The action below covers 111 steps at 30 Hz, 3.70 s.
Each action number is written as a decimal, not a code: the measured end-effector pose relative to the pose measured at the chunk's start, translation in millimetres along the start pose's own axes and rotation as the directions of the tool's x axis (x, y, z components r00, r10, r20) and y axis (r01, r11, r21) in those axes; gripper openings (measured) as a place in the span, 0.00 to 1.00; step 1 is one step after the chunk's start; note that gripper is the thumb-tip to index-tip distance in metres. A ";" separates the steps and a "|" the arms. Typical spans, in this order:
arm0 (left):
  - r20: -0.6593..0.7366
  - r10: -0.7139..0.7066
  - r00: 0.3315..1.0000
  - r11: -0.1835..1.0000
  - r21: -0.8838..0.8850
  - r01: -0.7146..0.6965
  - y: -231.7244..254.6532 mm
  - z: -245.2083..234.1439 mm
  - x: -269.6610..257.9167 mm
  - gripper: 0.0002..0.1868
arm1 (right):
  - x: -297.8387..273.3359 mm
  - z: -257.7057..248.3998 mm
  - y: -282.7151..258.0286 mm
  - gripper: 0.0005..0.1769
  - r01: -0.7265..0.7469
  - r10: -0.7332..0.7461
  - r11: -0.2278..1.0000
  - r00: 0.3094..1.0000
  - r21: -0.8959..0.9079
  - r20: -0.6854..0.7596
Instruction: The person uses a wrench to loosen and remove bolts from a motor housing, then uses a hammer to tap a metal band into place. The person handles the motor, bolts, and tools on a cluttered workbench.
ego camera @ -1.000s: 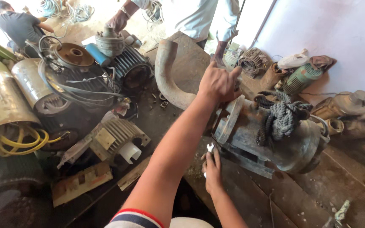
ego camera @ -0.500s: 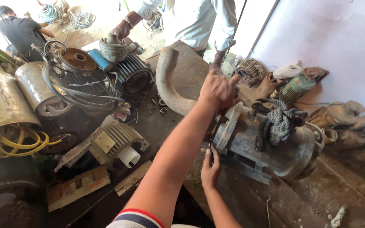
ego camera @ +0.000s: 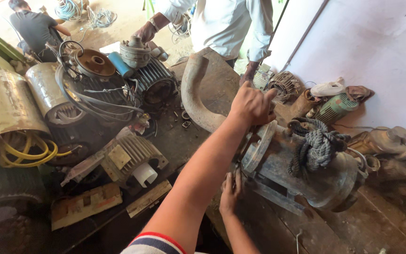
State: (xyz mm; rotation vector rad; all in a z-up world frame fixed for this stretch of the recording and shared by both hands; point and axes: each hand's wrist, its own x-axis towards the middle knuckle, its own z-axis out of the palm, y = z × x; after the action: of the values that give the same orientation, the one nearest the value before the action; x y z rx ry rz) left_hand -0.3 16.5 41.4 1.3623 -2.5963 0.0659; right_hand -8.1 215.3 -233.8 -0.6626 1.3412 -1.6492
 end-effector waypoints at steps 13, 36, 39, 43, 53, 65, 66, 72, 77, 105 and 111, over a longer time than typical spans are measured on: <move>0.108 -0.020 0.994 0.999 0.029 0.017 4.8 -5.3 0.8 0.25 | 25.2 -28.1 46.4 0.18 0.310 -0.293 0.914 0.951 -0.263 0.101; 0.114 -0.026 0.993 0.999 0.023 0.023 7.8 -3.2 -0.5 0.31 | 33.2 -24.7 49.7 0.23 0.402 -0.436 0.759 0.898 -0.512 0.059; 0.118 -0.028 0.993 0.999 0.035 0.024 2.3 -5.4 -0.1 0.34 | 21.9 -11.7 31.6 0.21 0.489 -0.520 0.721 0.850 -0.491 0.083; 0.020 -0.011 1.000 1.000 0.014 0.010 -0.9 -0.2 -1.4 0.34 | 3.3 2.6 5.7 0.20 0.183 -0.186 0.966 0.983 -0.184 0.003; -0.061 -0.003 0.998 1.000 -0.019 0.002 2.2 14.8 -1.4 0.29 | -1.3 -3.6 -7.2 0.21 -0.193 0.196 0.977 0.980 0.093 -0.024; -0.114 -0.005 0.993 0.999 -0.044 0.000 -4.5 27.3 -13.0 0.32 | 1.1 -5.7 -26.1 0.13 -0.353 0.358 0.923 0.934 0.152 -0.006; -0.048 -0.011 0.999 0.999 -0.043 0.009 -5.3 33.6 -12.8 0.32 | 4.9 -6.5 -29.9 0.11 -0.391 0.396 0.899 0.918 0.196 0.013; -0.398 0.115 0.910 0.985 0.165 -0.052 -11.6 61.5 -10.3 0.47 | 28.5 -3.6 -57.9 0.04 -0.561 0.470 0.720 0.827 0.408 0.308; -0.255 0.102 0.961 0.984 0.170 -0.059 -13.0 65.4 7.6 0.45 | -24.9 -29.3 -59.1 0.11 -0.381 0.370 0.922 0.919 0.063 0.135; -0.278 0.147 0.949 0.989 0.073 -0.132 -13.3 36.7 11.3 0.28 | 55.2 -42.6 50.9 0.10 -0.389 0.338 0.823 0.921 0.414 0.194; -0.292 0.150 0.945 0.989 0.065 -0.137 -10.8 36.4 12.3 0.27 | 29.1 -31.4 11.2 0.17 -0.545 0.459 0.712 0.839 0.444 0.293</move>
State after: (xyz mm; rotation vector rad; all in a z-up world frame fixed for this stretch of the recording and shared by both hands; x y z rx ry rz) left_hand -4.1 -4.6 7.7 1.0783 -2.4453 0.3256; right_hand -44.5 204.7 -256.7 -0.0790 0.7998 -1.3656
